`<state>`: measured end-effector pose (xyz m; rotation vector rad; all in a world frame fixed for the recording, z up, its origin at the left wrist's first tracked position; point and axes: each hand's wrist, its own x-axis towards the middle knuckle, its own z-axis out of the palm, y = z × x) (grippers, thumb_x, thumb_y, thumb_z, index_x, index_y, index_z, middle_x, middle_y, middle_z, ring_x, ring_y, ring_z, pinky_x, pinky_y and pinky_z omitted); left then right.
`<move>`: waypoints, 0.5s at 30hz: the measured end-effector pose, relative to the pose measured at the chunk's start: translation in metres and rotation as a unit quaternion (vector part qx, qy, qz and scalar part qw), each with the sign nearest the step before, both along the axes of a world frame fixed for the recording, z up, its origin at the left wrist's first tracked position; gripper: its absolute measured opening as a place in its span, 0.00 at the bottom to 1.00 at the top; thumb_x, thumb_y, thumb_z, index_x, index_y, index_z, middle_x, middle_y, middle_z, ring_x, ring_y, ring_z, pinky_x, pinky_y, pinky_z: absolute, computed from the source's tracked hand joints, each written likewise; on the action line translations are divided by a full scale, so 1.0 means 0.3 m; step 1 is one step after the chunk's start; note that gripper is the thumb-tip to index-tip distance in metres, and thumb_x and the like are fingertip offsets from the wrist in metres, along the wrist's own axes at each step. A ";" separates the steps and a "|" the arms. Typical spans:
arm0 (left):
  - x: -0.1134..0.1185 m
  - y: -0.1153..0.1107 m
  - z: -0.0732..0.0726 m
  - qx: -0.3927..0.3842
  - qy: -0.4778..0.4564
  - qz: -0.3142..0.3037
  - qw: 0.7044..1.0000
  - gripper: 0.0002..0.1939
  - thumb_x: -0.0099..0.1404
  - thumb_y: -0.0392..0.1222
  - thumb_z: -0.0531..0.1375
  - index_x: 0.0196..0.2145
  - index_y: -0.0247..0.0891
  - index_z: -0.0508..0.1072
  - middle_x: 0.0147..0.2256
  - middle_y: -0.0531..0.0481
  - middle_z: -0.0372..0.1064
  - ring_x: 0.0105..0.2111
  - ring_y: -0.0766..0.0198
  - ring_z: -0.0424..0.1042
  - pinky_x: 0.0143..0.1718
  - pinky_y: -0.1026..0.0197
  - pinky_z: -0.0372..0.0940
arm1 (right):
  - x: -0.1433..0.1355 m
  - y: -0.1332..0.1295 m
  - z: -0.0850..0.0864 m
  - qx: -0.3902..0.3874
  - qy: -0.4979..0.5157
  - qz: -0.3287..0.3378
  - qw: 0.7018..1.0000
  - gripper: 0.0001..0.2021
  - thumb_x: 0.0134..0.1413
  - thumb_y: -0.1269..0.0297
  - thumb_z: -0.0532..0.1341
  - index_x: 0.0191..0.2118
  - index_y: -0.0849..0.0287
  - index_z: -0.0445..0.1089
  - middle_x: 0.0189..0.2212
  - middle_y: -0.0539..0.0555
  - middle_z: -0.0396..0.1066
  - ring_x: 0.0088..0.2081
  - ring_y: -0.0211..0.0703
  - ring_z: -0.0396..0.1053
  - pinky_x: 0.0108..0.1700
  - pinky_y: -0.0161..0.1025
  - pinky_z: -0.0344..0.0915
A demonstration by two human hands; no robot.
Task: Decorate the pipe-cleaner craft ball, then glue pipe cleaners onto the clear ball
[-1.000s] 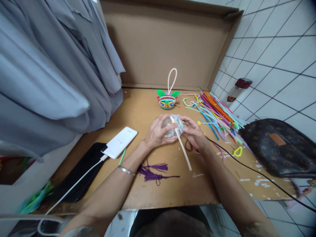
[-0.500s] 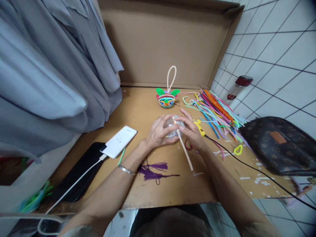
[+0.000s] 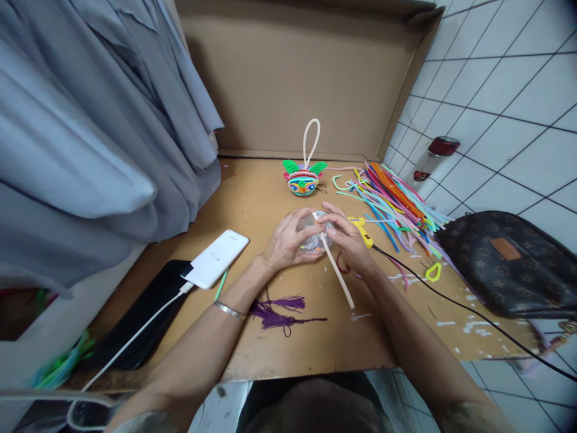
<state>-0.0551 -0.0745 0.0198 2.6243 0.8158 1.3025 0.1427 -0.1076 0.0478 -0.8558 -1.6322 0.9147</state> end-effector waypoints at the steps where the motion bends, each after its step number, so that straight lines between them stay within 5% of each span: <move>1: 0.001 0.000 -0.002 -0.004 -0.005 -0.002 1.000 0.28 0.53 0.52 0.72 0.51 0.48 0.75 0.61 0.39 0.65 0.61 0.44 0.67 0.61 0.39 0.63 | -0.003 0.001 -0.003 0.002 -0.004 0.002 1.000 0.20 0.56 0.40 0.62 0.45 0.48 0.77 0.63 0.53 0.65 0.69 0.54 0.56 0.70 0.54 0.54; 5: 0.006 0.004 -0.019 -0.015 -0.040 -0.009 0.999 0.29 0.52 0.52 0.72 0.52 0.47 0.74 0.60 0.39 0.65 0.61 0.43 0.67 0.60 0.39 0.64 | -0.010 0.005 -0.008 0.023 -0.026 -0.026 0.999 0.20 0.58 0.42 0.61 0.48 0.49 0.76 0.60 0.55 0.67 0.67 0.54 0.58 0.69 0.53 0.54; 9: 0.009 0.013 -0.035 -0.067 -0.122 0.002 0.990 0.35 0.47 0.50 0.74 0.53 0.51 0.72 0.59 0.43 0.63 0.59 0.43 0.67 0.59 0.38 0.65 | 0.034 0.035 -0.016 0.076 -0.055 -0.204 0.975 0.17 0.62 0.47 0.56 0.46 0.50 0.74 0.53 0.58 0.71 0.61 0.55 0.64 0.66 0.55 0.56; 13: 0.009 0.032 -0.041 -0.123 -0.228 0.013 0.966 0.37 0.45 0.47 0.76 0.53 0.49 0.70 0.56 0.46 0.62 0.59 0.43 0.64 0.62 0.38 0.59 | 0.121 0.066 -0.029 0.043 -0.185 -0.410 0.892 0.18 0.63 0.53 0.52 0.46 0.57 0.73 0.48 0.64 0.72 0.55 0.60 0.67 0.62 0.60 0.59; 15: 0.009 0.040 -0.042 -0.148 -0.260 0.024 0.954 0.37 0.45 0.47 0.76 0.52 0.47 0.69 0.54 0.47 0.63 0.58 0.44 0.63 0.63 0.39 0.57 | 0.145 0.071 -0.037 -0.021 -0.305 -0.451 0.838 0.20 0.61 0.53 0.56 0.47 0.63 0.73 0.49 0.71 0.72 0.56 0.66 0.67 0.60 0.65 0.58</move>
